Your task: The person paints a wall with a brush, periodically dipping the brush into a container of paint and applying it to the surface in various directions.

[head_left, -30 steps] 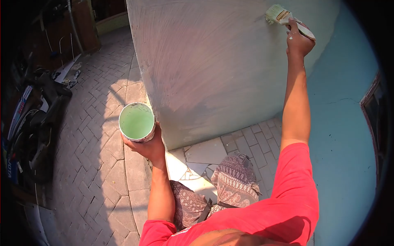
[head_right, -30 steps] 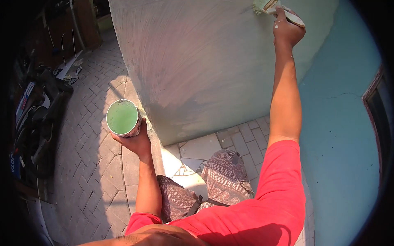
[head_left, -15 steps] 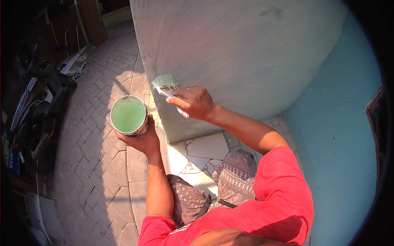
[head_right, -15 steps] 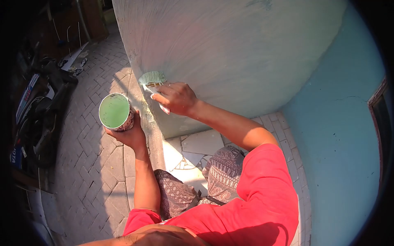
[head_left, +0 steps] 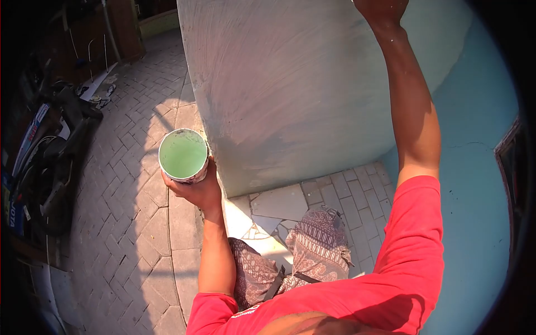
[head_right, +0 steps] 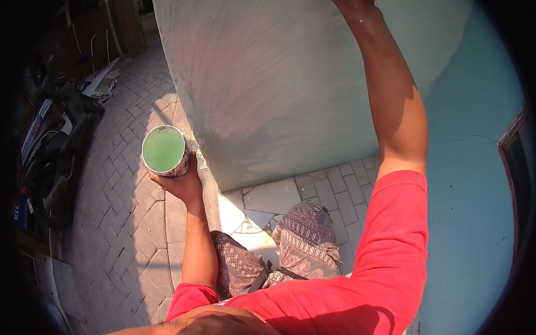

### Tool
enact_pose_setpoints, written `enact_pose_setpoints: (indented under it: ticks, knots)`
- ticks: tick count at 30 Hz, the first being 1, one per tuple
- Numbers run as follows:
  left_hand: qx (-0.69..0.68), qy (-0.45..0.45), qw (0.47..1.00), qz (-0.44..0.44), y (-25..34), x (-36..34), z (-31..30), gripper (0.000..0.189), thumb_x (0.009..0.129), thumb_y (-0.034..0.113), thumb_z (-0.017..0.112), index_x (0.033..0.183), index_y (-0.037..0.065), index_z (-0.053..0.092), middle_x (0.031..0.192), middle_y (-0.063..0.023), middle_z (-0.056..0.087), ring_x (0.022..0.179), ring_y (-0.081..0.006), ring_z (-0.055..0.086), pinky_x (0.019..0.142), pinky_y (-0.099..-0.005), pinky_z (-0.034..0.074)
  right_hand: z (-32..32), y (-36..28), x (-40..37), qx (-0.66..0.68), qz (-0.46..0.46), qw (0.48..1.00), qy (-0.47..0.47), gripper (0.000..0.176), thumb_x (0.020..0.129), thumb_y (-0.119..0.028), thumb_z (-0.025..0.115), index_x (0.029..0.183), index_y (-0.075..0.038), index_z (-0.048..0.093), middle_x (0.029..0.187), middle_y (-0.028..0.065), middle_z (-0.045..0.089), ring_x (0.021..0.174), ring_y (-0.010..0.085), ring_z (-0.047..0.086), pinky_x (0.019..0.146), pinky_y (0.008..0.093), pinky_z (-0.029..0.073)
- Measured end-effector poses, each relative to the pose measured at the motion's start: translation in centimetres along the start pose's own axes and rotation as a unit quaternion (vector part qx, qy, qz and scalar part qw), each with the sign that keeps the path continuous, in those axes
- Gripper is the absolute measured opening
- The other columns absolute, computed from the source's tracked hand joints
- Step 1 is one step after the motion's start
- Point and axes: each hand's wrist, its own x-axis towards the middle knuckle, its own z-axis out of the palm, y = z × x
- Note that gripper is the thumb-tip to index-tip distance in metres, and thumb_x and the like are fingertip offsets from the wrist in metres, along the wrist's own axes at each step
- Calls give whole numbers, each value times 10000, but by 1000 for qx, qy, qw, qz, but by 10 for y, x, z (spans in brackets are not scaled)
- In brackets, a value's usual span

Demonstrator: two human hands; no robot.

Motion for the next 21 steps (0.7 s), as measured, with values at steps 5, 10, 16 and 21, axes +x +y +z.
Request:
enact_pose_setpoints:
  ticks: [5,10,16,21]
  knots:
    - [-1,16,1000,5,-3,1,-1,1093,605,128,975,1478,-1,329,1313,-187,595,1224,-356,584,1073,-490,417,-17,-161,-181,153,-109,959,-213,161,784,-136,746,926,-204,778,973,50,763,712,207,734,576,298,562]
    - [-15,5,1000,-11,-5,-1,-4,1103,606,136,977,1483,8,321,1317,-190,590,1229,-367,577,1068,-496,419,-19,-213,-231,322,-36,866,-380,144,776,-153,739,911,-200,748,861,23,713,725,228,718,616,356,565]
    - [-23,-1,1000,-20,-5,3,-5,1119,594,131,975,1487,20,310,1335,-186,586,1231,-364,578,1072,-501,418,24,-67,-23,302,47,936,-175,168,832,-58,797,997,-85,778,965,83,782,797,199,751,690,266,587]
    - [-27,-4,999,-29,-9,3,-2,1112,591,127,974,1480,23,314,1336,-186,586,1229,-369,580,1069,-505,423,26,-37,81,25,-35,999,1,89,870,-106,778,937,-48,785,851,121,777,692,183,725,600,311,515]
